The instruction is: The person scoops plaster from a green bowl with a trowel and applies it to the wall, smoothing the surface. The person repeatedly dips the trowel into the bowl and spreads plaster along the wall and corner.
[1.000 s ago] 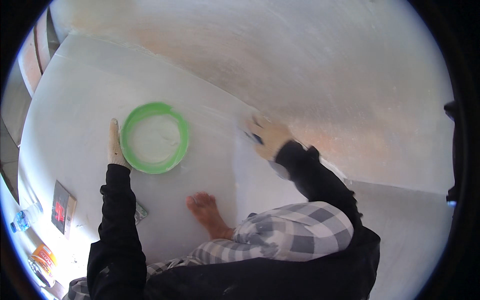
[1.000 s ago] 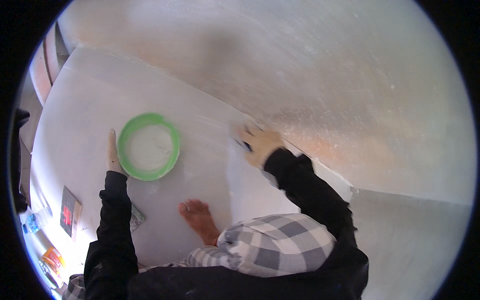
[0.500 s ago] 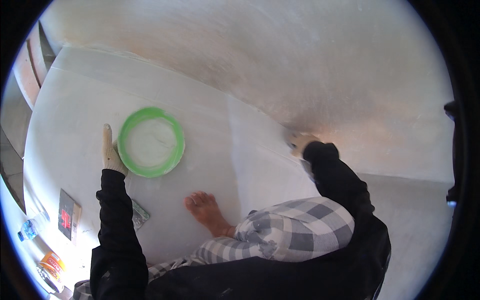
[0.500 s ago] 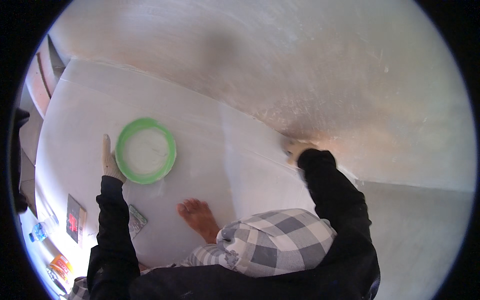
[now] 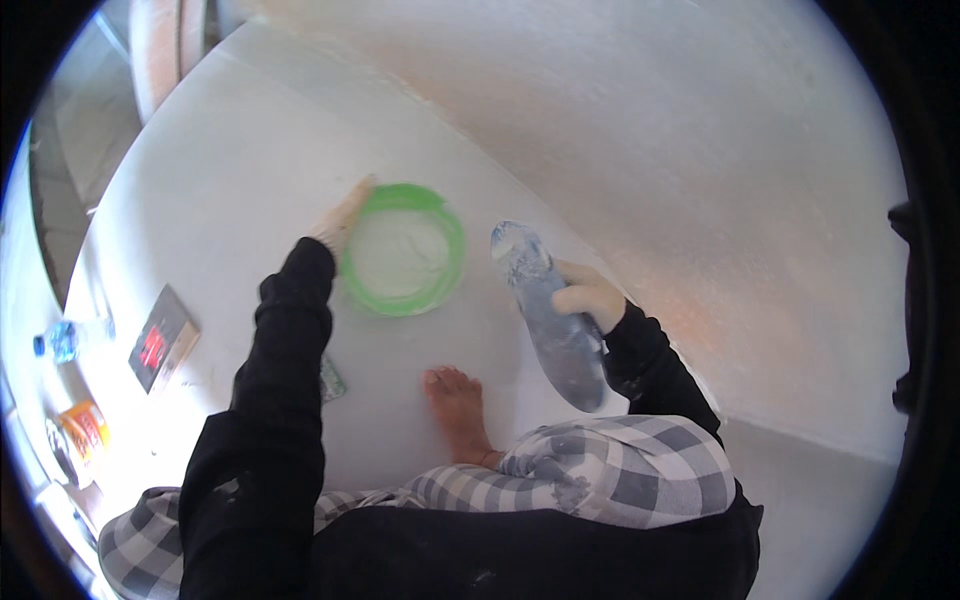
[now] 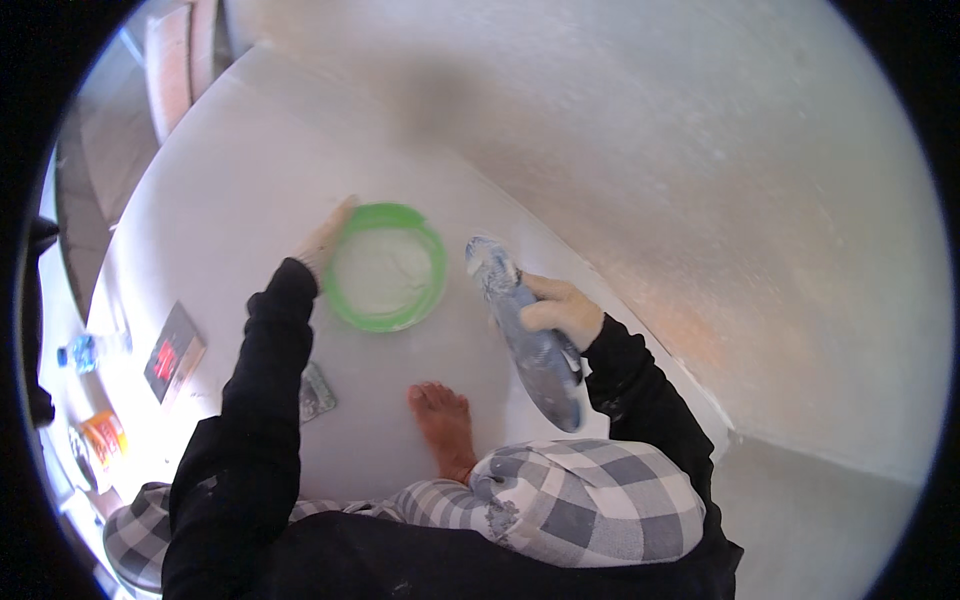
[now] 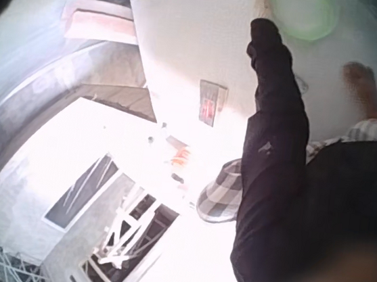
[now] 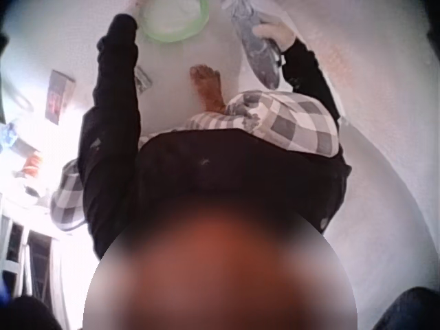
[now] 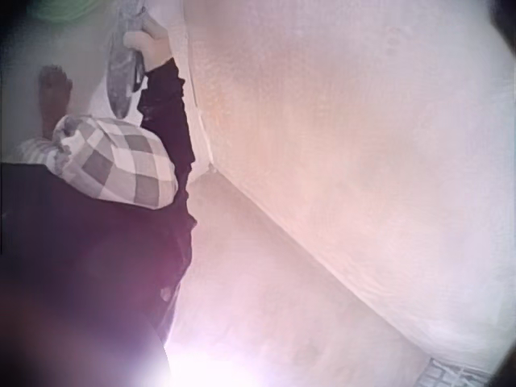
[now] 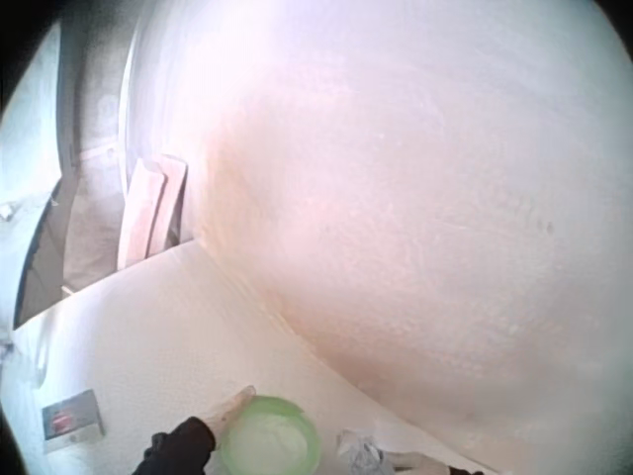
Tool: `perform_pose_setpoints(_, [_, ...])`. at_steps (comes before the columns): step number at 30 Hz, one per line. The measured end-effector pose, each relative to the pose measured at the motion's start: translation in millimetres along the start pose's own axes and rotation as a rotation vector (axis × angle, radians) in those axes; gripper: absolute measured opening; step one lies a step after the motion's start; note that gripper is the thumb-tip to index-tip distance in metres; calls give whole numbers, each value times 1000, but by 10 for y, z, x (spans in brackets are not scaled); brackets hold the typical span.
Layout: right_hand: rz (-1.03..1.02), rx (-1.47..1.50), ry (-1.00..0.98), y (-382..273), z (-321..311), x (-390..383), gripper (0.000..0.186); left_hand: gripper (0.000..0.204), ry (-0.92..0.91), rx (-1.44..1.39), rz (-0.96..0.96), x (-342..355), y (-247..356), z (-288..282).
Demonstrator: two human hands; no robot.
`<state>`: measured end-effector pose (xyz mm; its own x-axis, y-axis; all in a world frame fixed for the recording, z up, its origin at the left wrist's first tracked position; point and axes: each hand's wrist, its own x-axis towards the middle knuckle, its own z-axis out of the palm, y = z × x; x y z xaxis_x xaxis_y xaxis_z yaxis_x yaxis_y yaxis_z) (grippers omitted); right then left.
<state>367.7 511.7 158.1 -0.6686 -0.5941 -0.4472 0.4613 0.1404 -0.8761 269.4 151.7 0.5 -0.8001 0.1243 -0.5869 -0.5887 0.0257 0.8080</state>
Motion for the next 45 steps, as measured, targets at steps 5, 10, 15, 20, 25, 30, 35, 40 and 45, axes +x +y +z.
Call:
perform_pose_setpoints(5, [-479, -1345, 94, 44, 513, 529, 52, 66, -79, -96, -28, -102, 127, 16])
perform_pose_setpoints(10, [-360, -1727, 223, 89, 775, 227, 54, 70, -42, -76, -31, -207, 254, 113])
perform_pose_setpoints(15, [47, -1035, 67, -78, 486, -167, 48, 86, 61, 183, 131, -190, 221, 98])
perform_pose_setpoints(20, [183, -94, 72, -54, 43, 125, 47, 85, -62, -88, -10, -140, 155, 79])
perform_pose_setpoints(25, [331, -557, 162, -320, -134, 200, 51, 62, -22, -209, -1, -157, 229, 109])
perform_pose_setpoints(30, [225, -887, 109, -805, -26, 101, 62, 68, -84, 49, 60, -358, 350, 135])
perform_pose_setpoints(35, [-97, -1552, -212, -1047, 221, 484, 53, 84, 1, 127, -94, -440, 612, 345])
perform_pose_setpoints(40, [53, -1356, -363, -1128, 334, 882, 48, 85, -45, 300, -36, -511, 788, 453])
perform_pose_setpoints(45, [267, -1391, -520, -1101, 384, 1180, 43, 80, -36, 363, -13, -505, 889, 546])
